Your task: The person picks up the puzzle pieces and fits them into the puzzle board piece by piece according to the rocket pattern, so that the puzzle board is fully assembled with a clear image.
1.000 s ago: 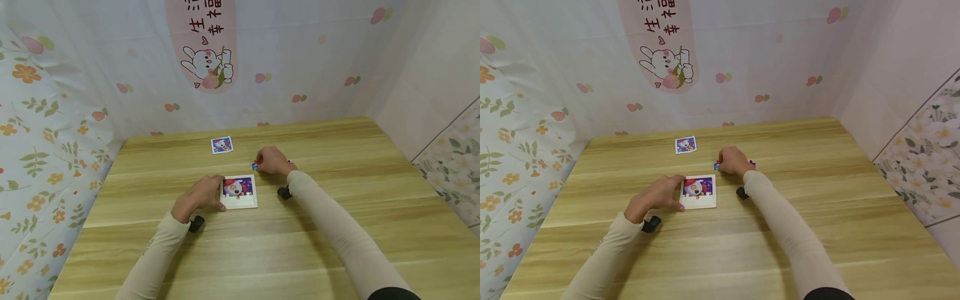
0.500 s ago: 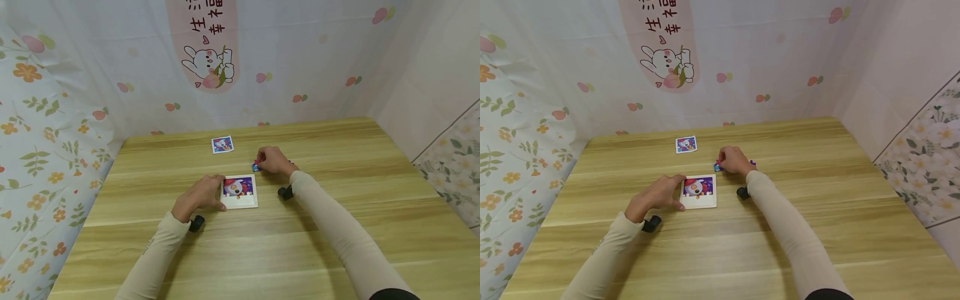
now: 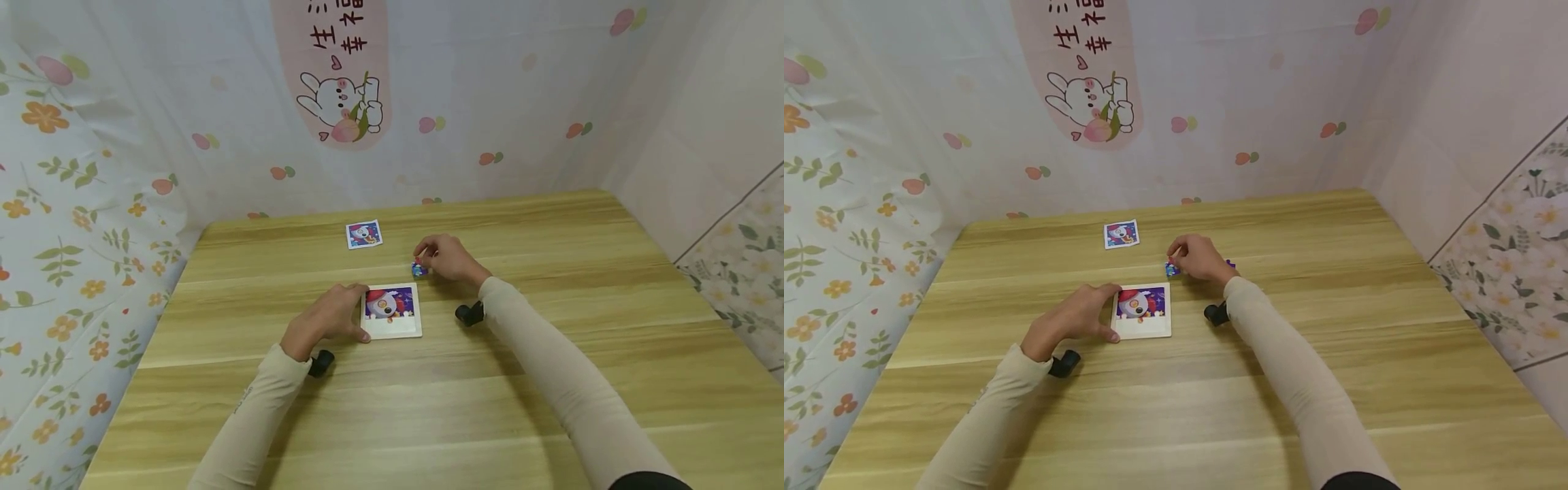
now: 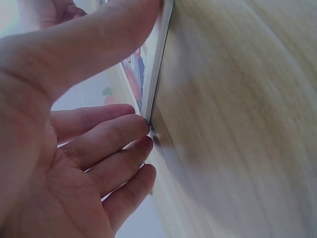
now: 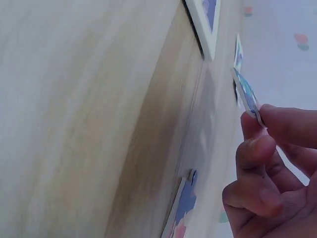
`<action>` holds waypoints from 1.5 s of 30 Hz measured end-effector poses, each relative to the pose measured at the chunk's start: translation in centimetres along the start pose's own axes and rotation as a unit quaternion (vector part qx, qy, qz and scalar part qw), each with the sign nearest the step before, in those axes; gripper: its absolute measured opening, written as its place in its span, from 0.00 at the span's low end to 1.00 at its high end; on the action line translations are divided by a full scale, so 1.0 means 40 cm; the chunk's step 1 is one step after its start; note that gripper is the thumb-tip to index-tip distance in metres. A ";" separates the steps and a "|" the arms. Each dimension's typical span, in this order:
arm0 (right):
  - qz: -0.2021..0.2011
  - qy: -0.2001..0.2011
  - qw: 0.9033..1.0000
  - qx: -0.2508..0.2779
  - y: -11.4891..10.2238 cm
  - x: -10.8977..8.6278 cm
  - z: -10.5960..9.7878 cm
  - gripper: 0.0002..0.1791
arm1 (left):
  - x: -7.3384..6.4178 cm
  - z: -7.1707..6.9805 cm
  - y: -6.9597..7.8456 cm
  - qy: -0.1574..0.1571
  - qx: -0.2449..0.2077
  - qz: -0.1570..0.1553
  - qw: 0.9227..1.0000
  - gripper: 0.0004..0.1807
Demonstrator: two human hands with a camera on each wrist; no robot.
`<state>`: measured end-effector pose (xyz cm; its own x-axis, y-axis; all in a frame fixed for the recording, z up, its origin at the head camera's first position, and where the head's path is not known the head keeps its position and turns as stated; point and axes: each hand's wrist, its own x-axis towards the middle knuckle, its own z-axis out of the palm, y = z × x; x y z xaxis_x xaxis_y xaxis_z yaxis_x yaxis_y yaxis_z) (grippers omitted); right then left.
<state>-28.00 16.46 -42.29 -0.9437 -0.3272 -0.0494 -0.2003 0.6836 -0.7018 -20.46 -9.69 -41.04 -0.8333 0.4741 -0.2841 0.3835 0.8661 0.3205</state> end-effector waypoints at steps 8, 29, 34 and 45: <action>-0.001 -0.014 0.999 0.029 -0.016 -0.002 0.007 0.07 | 0.003 -0.002 0.000 -0.002 0.000 0.003 1.000 0.53; -0.061 -0.153 0.984 0.063 -0.094 -0.023 0.082 0.04 | 0.002 -0.003 -0.006 0.005 0.013 0.014 1.000 0.53; -0.074 -0.185 0.978 0.062 -0.122 -0.024 0.112 0.06 | 0.000 0.000 -0.011 0.008 0.009 0.018 1.000 0.53; -0.078 -0.202 0.976 0.037 -0.159 -0.027 0.144 0.07 | 0.002 -0.005 -0.014 0.008 0.006 0.034 0.999 0.48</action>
<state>-24.21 8.72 -41.88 -0.7198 -0.6636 -0.2039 -0.2996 0.5618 -0.7711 -20.84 -10.17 -41.07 -0.8115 0.5289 -0.2484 0.4434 0.8342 0.3278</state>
